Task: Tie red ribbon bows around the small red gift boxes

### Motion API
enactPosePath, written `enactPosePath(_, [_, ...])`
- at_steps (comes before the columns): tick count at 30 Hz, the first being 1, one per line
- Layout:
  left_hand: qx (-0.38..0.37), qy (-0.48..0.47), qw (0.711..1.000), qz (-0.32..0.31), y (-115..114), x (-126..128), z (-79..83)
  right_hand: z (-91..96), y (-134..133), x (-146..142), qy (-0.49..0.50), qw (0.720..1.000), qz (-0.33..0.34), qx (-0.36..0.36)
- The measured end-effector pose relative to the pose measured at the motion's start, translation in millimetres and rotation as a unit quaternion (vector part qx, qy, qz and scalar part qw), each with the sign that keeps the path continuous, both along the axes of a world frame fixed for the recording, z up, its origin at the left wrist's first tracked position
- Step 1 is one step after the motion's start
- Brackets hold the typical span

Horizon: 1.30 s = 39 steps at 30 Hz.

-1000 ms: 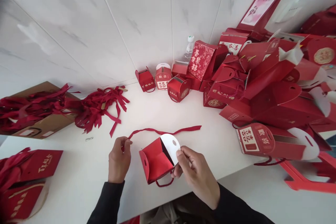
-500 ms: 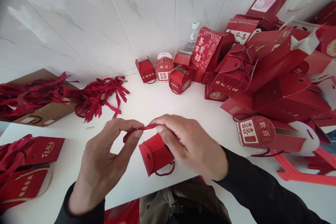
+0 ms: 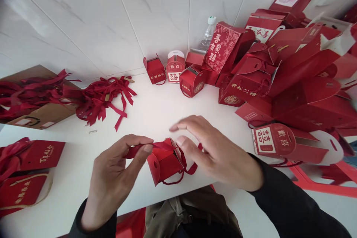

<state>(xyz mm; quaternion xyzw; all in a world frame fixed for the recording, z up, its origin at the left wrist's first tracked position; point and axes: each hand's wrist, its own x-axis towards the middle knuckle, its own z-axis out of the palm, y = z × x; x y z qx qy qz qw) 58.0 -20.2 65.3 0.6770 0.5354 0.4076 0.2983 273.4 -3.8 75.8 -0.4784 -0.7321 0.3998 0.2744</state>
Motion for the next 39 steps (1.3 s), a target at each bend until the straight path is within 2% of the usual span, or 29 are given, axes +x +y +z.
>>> enactPosePath(2, [-0.015,-0.016,1.0,-0.014,-1,4,0.5,-2.1,-2,-3,0.036,0.999,0.011,-0.02])
enactPosePath(6, [-0.045,-0.064,0.997,-0.024,-4,9,-1.2,-3.9,-4,-9,0.09,0.986,0.04,-0.131])
enactPosePath(9, [-0.064,-0.091,0.993,-0.027,-7,10,-6.9,-4.7,-5,-9,0.079,0.984,0.019,-0.156])
enactPosePath(13, [-0.105,-0.115,0.987,-0.043,-10,13,-14.3,-7.2,-6,-6,0.096,0.98,0.039,-0.168])
enactPosePath(15, [-0.101,-0.088,0.991,-0.026,-12,13,-18.3,-10.2,-5,-3,0.101,0.979,0.018,-0.176])
enactPosePath(18, [-0.058,-0.006,0.998,0.015,-14,10,-27.8,-18.6,-4,7,0.091,0.976,-0.041,-0.193])
enactPosePath(23, [-0.021,0.106,0.994,-0.002,-19,9,-47.4,-40.3,-3,19,0.082,0.969,-0.082,-0.217])
enactPosePath(30, [-0.019,0.138,0.99,-0.003,-22,18,-52.4,-60.8,-3,7,0.062,0.97,-0.069,-0.225])
enactPosePath(39, [-0.036,0.134,0.99,0.005,-22,19,-55.1,-57.0,-5,-5,0.041,0.971,-0.029,-0.233])
